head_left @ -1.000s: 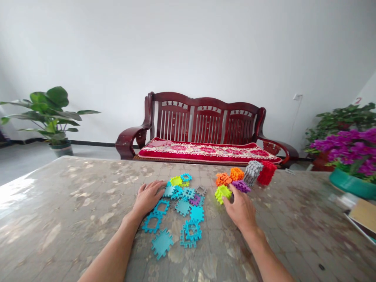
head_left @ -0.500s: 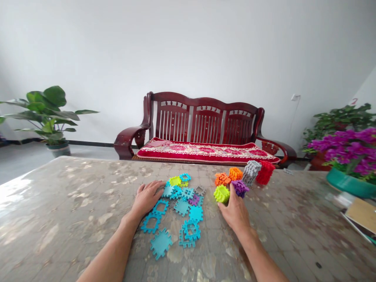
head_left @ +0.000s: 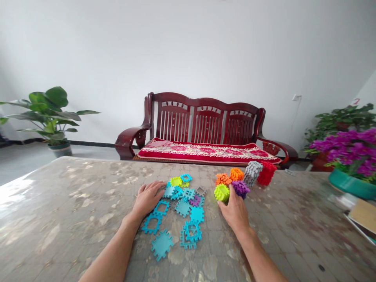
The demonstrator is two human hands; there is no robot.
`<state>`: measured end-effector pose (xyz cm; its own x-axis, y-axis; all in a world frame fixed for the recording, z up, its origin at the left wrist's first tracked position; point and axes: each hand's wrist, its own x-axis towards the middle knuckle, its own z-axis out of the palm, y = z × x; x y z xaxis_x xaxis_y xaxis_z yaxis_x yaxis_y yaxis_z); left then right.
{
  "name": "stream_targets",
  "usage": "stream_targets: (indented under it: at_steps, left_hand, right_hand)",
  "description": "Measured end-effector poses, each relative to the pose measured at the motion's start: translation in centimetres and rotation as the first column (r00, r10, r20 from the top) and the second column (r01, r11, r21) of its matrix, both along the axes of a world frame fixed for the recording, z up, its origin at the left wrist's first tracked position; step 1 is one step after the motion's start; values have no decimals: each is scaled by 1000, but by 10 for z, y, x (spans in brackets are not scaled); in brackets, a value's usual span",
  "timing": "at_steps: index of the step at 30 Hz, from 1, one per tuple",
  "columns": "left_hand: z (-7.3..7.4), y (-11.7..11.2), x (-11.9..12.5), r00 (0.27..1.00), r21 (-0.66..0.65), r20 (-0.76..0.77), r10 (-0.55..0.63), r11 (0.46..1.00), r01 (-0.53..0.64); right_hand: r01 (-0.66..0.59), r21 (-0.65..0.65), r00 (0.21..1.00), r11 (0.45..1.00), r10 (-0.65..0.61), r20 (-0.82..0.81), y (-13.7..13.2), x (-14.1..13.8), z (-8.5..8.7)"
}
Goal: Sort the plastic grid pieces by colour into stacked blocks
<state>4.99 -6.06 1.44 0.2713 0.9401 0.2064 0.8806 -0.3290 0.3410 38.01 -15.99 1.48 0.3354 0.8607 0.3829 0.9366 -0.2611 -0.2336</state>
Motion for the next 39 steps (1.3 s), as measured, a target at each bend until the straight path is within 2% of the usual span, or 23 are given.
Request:
stream_targets:
  at_steps: [4,10,16,21,24,28,32,35,39]
  left_hand:
    - [1,0,0,1000,-12,6,4,1000,-4]
    - [3,-2,2,1000,-29,-2,8,1000,-8]
    - [6,-5,3,1000,-38,8,-11,999,11]
    - [2,-4,2,999,-30,6,-42,999,42]
    - [2,-4,1,995,-52,13,-96,994,96]
    - [3,-5,1,988,-62,35,-149,987,151]
    - [1,-5,1,986,-60,53,-158,985,161]
    - [0,-4,1,986,-80,61,-157,984,162]
    - [3,-5,1,986,-94,67,-153,983,159]
  right_hand:
    - [-29,34,998,999,27,53,-10,-2,2]
    - [-69,143,976,987,38,215,-25,-11,17]
    - [-67,153,986,986,42,160,-23,-6,15]
    - [-232,253,971,939,209,112,-20,-13,11]
    - [-350,220,937,911,342,73,-15,-33,18]
    - [-492,60,868,869,495,-48,5,-65,32]
    - [-551,5,826,834,547,-137,45,-89,39]
    - [-601,-35,794,799,591,-141,82,-102,40]
    - [-653,-212,755,727,648,-100,119,-117,38]
